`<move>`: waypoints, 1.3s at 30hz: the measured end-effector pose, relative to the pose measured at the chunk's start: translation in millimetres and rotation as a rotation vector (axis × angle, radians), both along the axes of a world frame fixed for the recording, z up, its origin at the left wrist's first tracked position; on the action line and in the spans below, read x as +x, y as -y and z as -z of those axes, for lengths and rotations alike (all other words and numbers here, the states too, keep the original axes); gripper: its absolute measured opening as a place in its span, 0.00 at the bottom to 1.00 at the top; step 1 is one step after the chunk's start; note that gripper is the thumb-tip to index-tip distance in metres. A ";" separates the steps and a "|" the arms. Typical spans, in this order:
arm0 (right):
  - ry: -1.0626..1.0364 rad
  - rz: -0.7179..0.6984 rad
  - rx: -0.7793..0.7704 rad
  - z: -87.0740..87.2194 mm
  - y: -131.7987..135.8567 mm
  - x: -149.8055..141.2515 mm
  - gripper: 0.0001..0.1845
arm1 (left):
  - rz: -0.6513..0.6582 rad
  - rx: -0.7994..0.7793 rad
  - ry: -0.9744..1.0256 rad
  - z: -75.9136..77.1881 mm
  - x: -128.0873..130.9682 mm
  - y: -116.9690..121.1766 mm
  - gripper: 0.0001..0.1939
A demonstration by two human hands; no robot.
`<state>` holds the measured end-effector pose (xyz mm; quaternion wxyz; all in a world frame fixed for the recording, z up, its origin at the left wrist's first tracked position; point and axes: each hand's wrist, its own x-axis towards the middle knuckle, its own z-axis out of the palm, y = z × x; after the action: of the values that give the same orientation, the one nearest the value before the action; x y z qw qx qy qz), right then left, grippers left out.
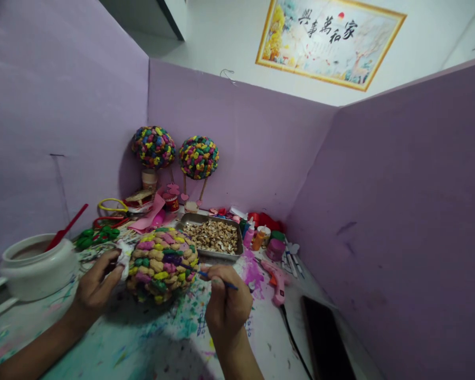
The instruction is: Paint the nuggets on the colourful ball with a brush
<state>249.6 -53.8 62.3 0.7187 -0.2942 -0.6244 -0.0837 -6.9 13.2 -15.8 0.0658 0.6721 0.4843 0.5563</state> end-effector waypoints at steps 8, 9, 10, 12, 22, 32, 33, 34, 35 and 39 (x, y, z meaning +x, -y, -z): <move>-0.030 0.102 -0.039 -0.9 -6.2 6.9 0.11 | -0.006 -0.038 0.030 -3.0 0.2 0.5 0.15; -0.031 0.109 -0.040 -1.0 -6.1 8.3 0.11 | -0.014 -0.052 0.047 -4.4 1.9 1.9 0.16; -0.037 0.107 -0.040 -1.1 -5.9 9.2 0.10 | -0.024 -0.061 0.064 -6.0 3.9 3.5 0.16; -0.062 0.085 -0.036 -1.2 -5.7 9.4 0.11 | -0.037 -0.065 0.085 -8.5 6.9 6.1 0.15; -0.038 -0.005 -0.042 4.5 -6.1 5.0 0.10 | 0.003 0.025 0.003 -4.7 -2.7 -1.7 0.13; -0.209 0.037 0.005 -2.1 -3.9 6.7 0.12 | -0.043 -0.028 0.085 -12.1 9.3 10.2 0.14; -0.220 0.031 0.002 -2.4 -3.5 6.3 0.12 | -0.040 -0.026 0.091 -12.6 10.6 11.3 0.14; -0.226 0.025 -0.004 -2.5 -3.0 6.0 0.12 | -0.032 -0.025 0.096 -13.2 12.0 12.4 0.14; -0.227 0.020 -0.013 -2.1 -2.4 5.7 0.12 | -0.021 -0.026 0.101 -13.9 13.3 13.3 0.14; -0.186 -0.020 -0.028 0.8 0.0 4.7 0.11 | -0.016 -0.031 0.109 -16.2 17.4 16.1 0.13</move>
<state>254.3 -53.8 61.5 0.7702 -0.3045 -0.5590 -0.0402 10.4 -2.9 0.4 0.0984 0.6358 0.4939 0.5850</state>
